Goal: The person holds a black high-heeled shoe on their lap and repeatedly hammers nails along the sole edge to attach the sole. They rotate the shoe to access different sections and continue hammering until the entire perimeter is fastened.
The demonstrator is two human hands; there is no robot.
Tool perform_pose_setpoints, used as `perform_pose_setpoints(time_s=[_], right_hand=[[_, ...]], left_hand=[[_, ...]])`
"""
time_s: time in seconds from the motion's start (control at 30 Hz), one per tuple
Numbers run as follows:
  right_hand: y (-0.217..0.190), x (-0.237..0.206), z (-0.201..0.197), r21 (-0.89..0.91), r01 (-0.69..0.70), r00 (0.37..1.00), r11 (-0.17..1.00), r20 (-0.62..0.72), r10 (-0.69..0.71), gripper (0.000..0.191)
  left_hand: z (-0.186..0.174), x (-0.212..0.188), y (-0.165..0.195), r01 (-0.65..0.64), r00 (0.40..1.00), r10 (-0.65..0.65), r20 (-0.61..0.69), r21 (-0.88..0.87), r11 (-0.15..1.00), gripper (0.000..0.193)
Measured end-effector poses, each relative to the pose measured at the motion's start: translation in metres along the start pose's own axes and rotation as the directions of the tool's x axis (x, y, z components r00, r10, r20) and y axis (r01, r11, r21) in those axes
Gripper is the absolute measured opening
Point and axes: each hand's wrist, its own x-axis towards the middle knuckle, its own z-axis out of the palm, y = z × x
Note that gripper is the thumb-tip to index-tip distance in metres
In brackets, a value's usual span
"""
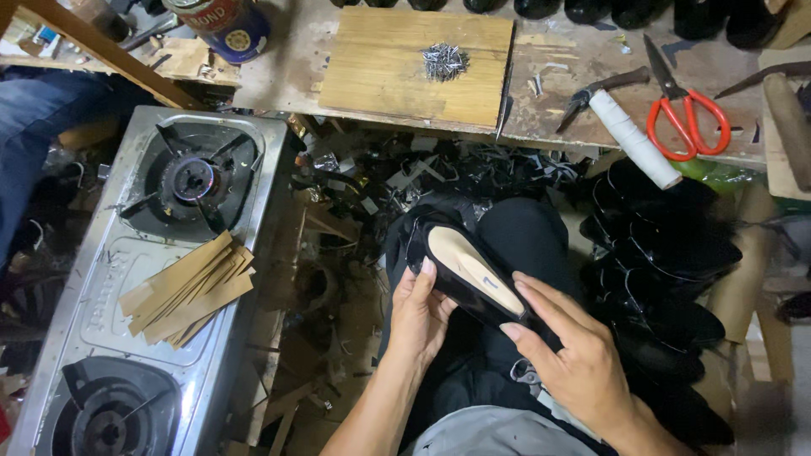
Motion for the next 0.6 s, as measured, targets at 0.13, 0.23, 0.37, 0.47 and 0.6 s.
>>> perform_pose_setpoints(time_s=[0.13, 0.23, 0.37, 0.47, 0.6], right_hand=[[0.007, -0.006, 0.007, -0.017, 0.044, 0.998, 0.999, -0.035, -0.045, 0.046], [0.015, -0.009, 0.008, -0.004, 0.077, 0.997, 0.997, -0.021, -0.078, 0.045], [0.028, -0.009, 0.002, 0.025, 0.221, 0.972, 0.975, 0.081, -0.222, 0.044], [0.036, -0.009, -0.001, 0.021, 0.307, 0.946, 0.951, 0.105, -0.308, 0.043], [0.041, -0.016, 0.002, 0.0, 0.389, 0.909, 0.921, 0.159, -0.384, 0.046]], left_hand=[[0.002, -0.002, 0.001, 0.001, 1.0, -0.001, -0.008, 0.011, 1.0, 0.031], [0.0, -0.004, 0.003, -0.002, 1.0, 0.002, 0.001, 0.037, 0.999, 0.033], [-0.003, -0.009, 0.006, -0.005, 1.0, 0.003, 0.029, 0.068, 0.998, 0.035], [-0.005, -0.013, 0.007, 0.006, 0.999, -0.008, 0.036, 0.077, 0.997, 0.036], [-0.011, -0.016, 0.008, 0.014, 0.999, -0.017, 0.046, 0.081, 0.997, 0.037]])
